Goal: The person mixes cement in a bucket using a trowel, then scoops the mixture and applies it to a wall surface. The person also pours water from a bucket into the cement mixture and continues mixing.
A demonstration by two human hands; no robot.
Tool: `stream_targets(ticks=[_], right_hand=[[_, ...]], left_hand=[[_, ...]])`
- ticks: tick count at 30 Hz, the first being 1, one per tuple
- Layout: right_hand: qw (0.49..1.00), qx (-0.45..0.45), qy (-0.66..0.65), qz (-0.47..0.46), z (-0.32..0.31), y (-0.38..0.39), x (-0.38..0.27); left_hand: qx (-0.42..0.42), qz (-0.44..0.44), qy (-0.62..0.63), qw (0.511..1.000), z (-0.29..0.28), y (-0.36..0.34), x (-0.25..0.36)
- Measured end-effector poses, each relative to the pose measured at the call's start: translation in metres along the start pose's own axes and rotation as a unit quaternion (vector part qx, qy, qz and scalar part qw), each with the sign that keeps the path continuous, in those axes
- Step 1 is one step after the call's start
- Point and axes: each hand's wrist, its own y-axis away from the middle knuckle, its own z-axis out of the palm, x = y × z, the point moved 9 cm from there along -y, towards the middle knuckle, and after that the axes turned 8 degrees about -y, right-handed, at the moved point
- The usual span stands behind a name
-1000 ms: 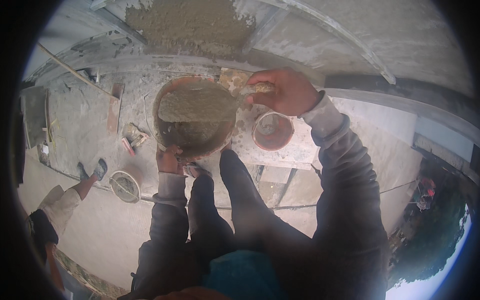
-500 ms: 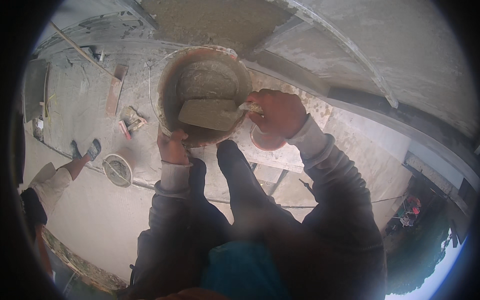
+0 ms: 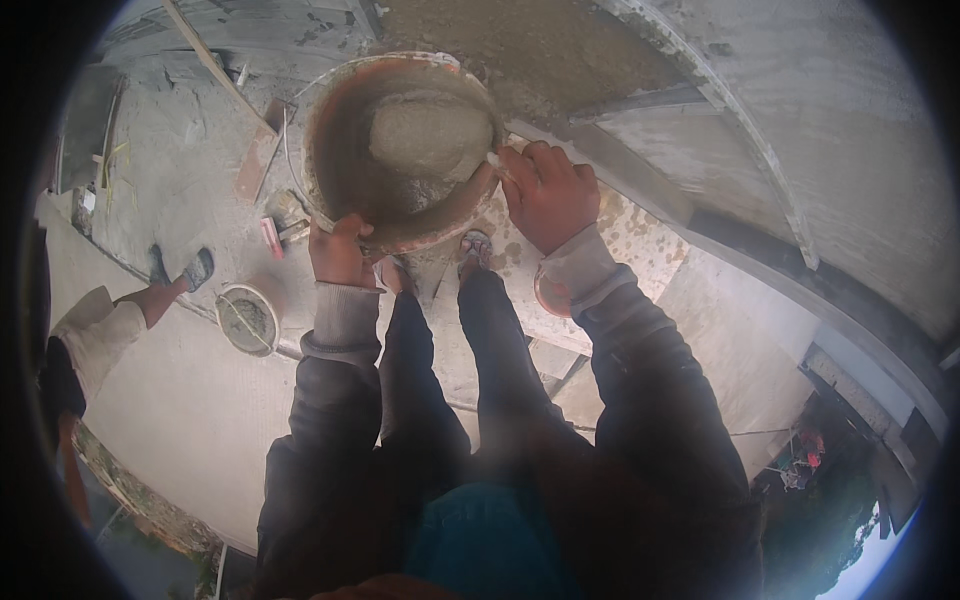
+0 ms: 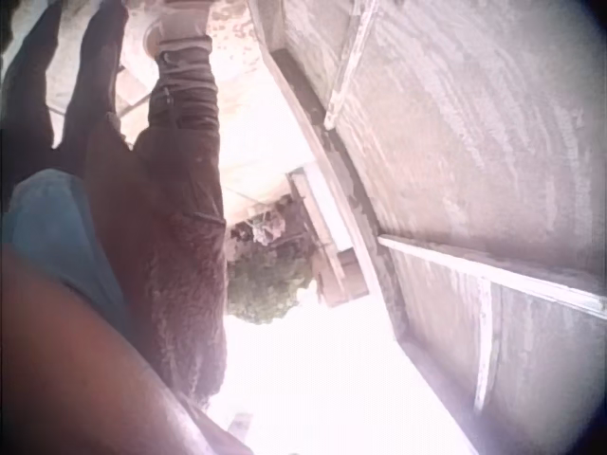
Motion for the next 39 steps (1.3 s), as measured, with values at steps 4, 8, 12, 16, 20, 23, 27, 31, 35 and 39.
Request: stream_targets(ticks=[4,8,12,16,20,23,27,31,35,39], right_hand=[[0.999,-0.002,-0.048,-0.015,-0.023,-0.049,-0.046],[0.95,-0.214,-0.222,0.054,-0.017,-0.093,-0.06],[0.868,-0.375,-0.308,0.105,0.046,-0.143,-0.003],[0.954,-0.124,-0.196,0.189,-0.032,-0.213,0.035],[0.959,-0.095,-0.239,0.116,-0.105,-0.191,-0.019],[0.97,-0.214,-0.07,0.092,-0.051,-0.133,-0.052],[0.945,-0.305,-0.051,0.111,0.046,-0.063,-0.069],[0.996,-0.077,0.049,0.018,0.052,-0.054,-0.068],[0.999,-0.014,0.053,0.003,0.027,-0.033,-0.058],[0.999,-0.039,-0.019,-0.011,-0.036,-0.041,-0.079]], left_hand=[[0.063,-0.038,0.06,0.995,-0.042,-0.013,-0.001],[0.073,0.015,0.063,0.995,-0.103,-0.031,-0.004],[0.063,0.037,0.01,0.997,-0.132,-0.038,0.016],[0.056,0.018,-0.03,0.998,-0.143,-0.035,0.033],[0.037,0.038,-0.021,0.998,-0.14,-0.036,0.033],[-0.011,0.033,-0.033,0.999,-0.106,-0.024,0.047],[-0.063,0.125,-0.039,0.989,-0.058,-0.005,0.07],[-0.066,0.153,-0.074,0.983,-0.045,-0.007,0.064],[-0.064,0.121,-0.052,0.989,-0.03,-0.014,0.066],[0.009,-0.032,0.028,0.999,-0.045,-0.017,0.039]])
